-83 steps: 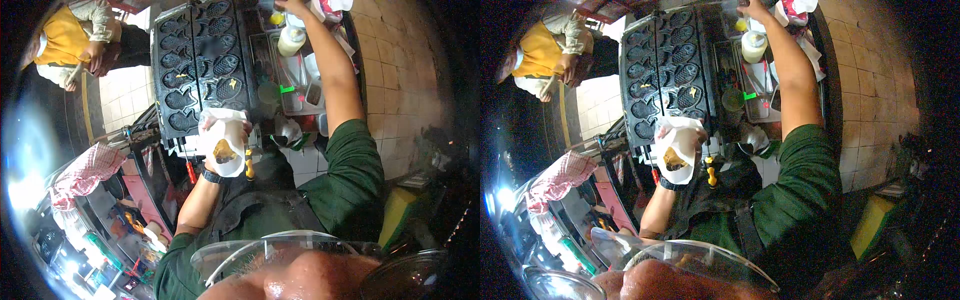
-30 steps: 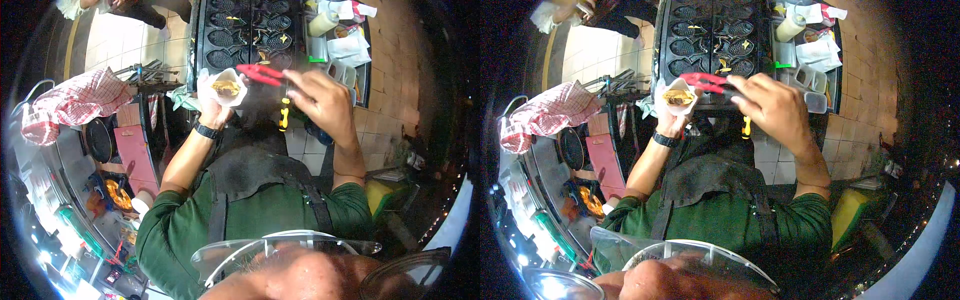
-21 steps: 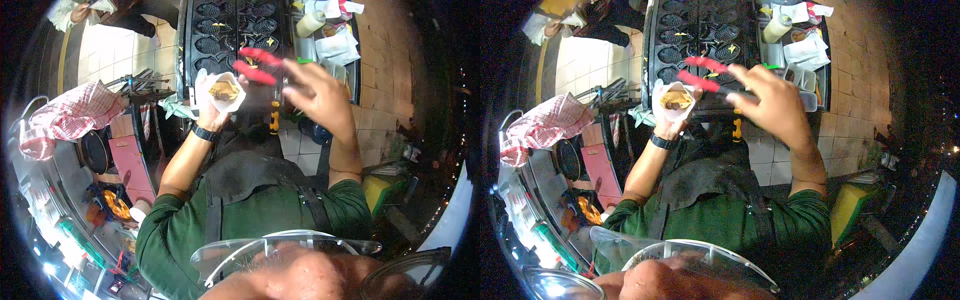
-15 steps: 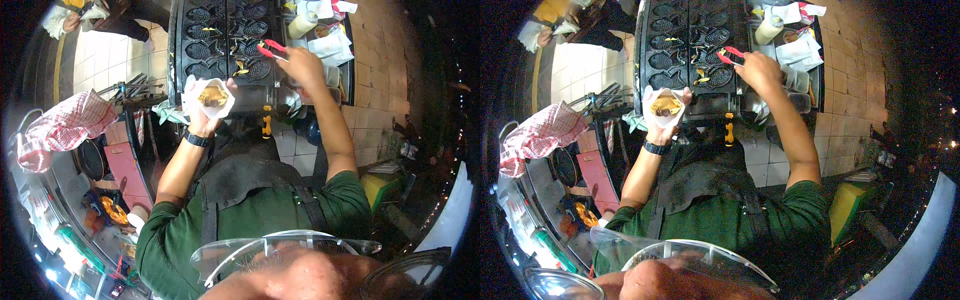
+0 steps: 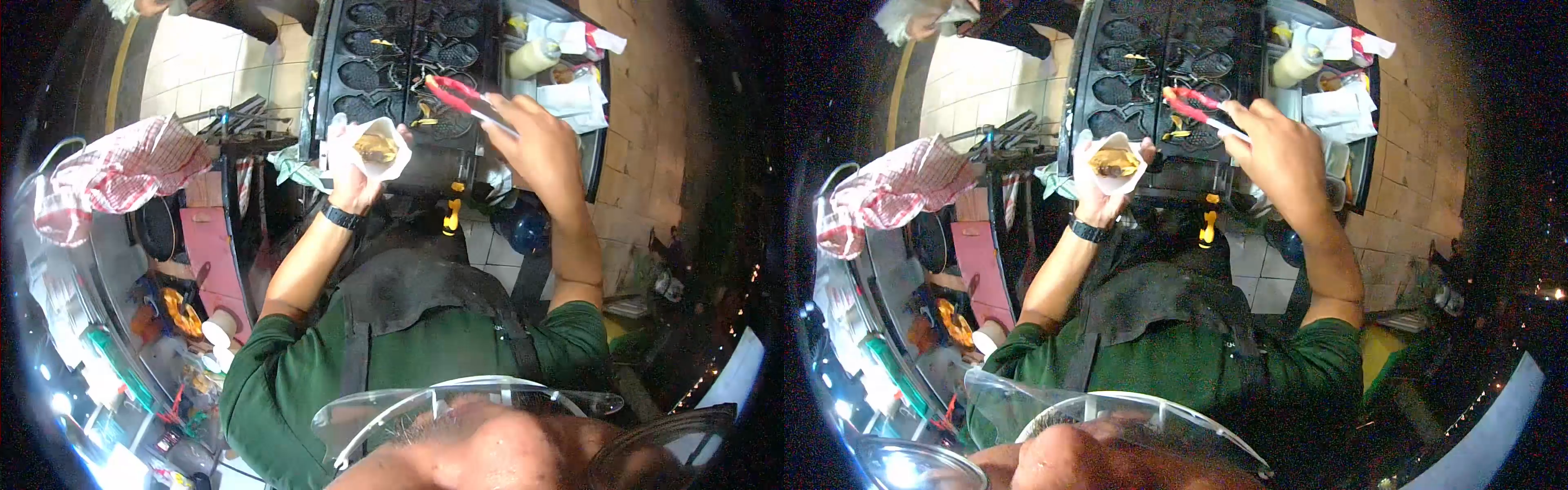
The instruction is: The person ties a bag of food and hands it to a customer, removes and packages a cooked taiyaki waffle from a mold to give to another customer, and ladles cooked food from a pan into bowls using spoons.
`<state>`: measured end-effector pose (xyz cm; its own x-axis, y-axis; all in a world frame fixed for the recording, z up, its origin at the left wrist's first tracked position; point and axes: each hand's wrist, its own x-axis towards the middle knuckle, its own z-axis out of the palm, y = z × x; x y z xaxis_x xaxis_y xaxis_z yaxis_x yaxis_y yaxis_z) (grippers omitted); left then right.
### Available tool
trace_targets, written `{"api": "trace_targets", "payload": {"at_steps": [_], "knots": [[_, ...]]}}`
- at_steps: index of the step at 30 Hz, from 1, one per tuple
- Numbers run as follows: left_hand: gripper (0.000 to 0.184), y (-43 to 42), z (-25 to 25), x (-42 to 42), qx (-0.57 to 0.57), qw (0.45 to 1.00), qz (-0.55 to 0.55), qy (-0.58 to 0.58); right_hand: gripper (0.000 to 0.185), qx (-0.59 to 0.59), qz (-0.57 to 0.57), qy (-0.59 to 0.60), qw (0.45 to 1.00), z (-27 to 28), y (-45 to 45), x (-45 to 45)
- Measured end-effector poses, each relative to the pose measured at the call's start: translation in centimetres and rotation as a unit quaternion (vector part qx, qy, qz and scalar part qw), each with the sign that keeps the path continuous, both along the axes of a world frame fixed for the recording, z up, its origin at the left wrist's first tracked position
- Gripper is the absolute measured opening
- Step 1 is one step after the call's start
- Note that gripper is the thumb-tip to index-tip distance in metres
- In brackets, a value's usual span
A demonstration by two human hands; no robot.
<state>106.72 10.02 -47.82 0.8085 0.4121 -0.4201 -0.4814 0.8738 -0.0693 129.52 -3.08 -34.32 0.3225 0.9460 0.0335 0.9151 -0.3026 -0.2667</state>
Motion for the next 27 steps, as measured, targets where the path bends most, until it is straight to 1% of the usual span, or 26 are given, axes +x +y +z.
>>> {"api": "trace_targets", "payload": {"at_steps": [1,2,3,4,5,6,8,9,10,11,12,13,14,15,16,17,18,20,21,23,25,27], "knots": [[0.065,-0.1,-0.2,0.2,0.003,1.0,0.001,-0.016,0.039,-0.012,0.019,0.039,0.999,2.8,-0.2,-1.1],[0.065,-0.2,-0.3,0.4,0.007,0.999,-0.002,-0.033,0.039,-0.012,0.018,0.041,0.999,3.6,-0.4,-1.8],[0.065,-0.1,-0.3,0.5,0.008,0.999,-0.004,-0.035,0.039,-0.006,0.062,0.045,0.997,4.3,-0.5,-2.3],[0.065,-0.1,-0.2,0.7,0.043,0.999,-0.006,-0.006,0.039,0.0,0.106,0.047,0.993,4.7,-0.4,-2.6],[0.065,-0.1,0.1,1.0,0.077,0.997,-0.008,0.022,0.042,-0.01,0.107,0.044,0.993,4.4,-0.2,-2.9],[0.065,-0.1,0.4,1.2,0.077,0.997,-0.008,0.018,0.042,-0.01,0.106,0.041,0.994,4.6,0.0,-3.0],[0.064,0.1,1.9,1.5,0.085,0.992,-0.019,0.09,0.047,0.0,0.109,0.067,0.992,4.8,0.5,-3.1],[0.062,0.5,1.9,1.6,0.088,0.992,-0.016,0.092,0.053,-0.013,0.098,0.074,0.992,5.3,0.7,-3.1],[0.062,1.0,1.2,1.5,0.088,0.992,-0.012,0.092,0.053,-0.013,0.101,0.073,0.992,5.3,1.0,-2.8],[0.059,1.5,0.7,1.4,0.096,0.991,0.008,0.096,0.053,0.006,0.099,0.092,0.991,5.0,1.5,-2.1],[0.055,1.6,0.3,1.1,0.075,0.993,0.012,0.088,0.053,0.024,0.096,0.111,0.989,4.6,2.2,-1.4],[0.051,1.7,1.3,1.2,0.054,0.995,0.017,0.08,0.051,0.035,0.082,0.09,0.992,3.7,3.5,-0.4],[0.051,1.9,1.1,0.8,0.054,0.995,0.019,0.079,0.048,0.03,0.054,0.022,0.998,1.8,5.1,0.5],[0.051,2.3,0.8,0.1,0.061,0.996,0.017,0.061,0.046,0.035,0.06,-0.024,0.997,-0.6,7.1,1.7],[0.051,2.7,0.6,-0.3,0.07,0.997,0.015,0.041,0.047,-0.007,0.06,-0.053,0.997,-3.2,9.5,2.6],[0.056,2.5,0.7,-0.7,0.06,0.995,0.034,0.074,0.045,-0.043,0.053,-0.074,0.995,-4.5,11.7,2.6],[0.056,2.4,1.0,-1.1,0.062,0.995,0.036,0.074,0.041,-0.092,0.07,-0.092,0.989,-6.0,13.8,2.5],[0.061,2.3,1.4,-2.2,0.027,0.998,0.055,0.026,0.036,-0.111,0.072,-0.141,0.981,-10.5,16.7,3.2],[0.062,2.2,0.7,-2.8,0.052,0.993,0.061,0.085,0.032,-0.11,0.068,-0.148,0.981,-11.6,17.6,3.1],[0.063,2.2,0.6,-3.9,0.058,0.992,0.07,0.089,0.028,-0.109,0.066,-0.152,0.98,-12.3,18.5,2.7],[0.065,2.2,0.3,-4.7,0.075,0.991,0.077,0.084,0.019,-0.09,0.091,-0.185,0.974,-12.4,18.9,2.5],[0.065,2.2,0.1,-5.2,0.079,0.988,0.087,0.095,0.017,-0.071,0.116,-0.208,0.969,-12.6,19.2,2.0]]}}
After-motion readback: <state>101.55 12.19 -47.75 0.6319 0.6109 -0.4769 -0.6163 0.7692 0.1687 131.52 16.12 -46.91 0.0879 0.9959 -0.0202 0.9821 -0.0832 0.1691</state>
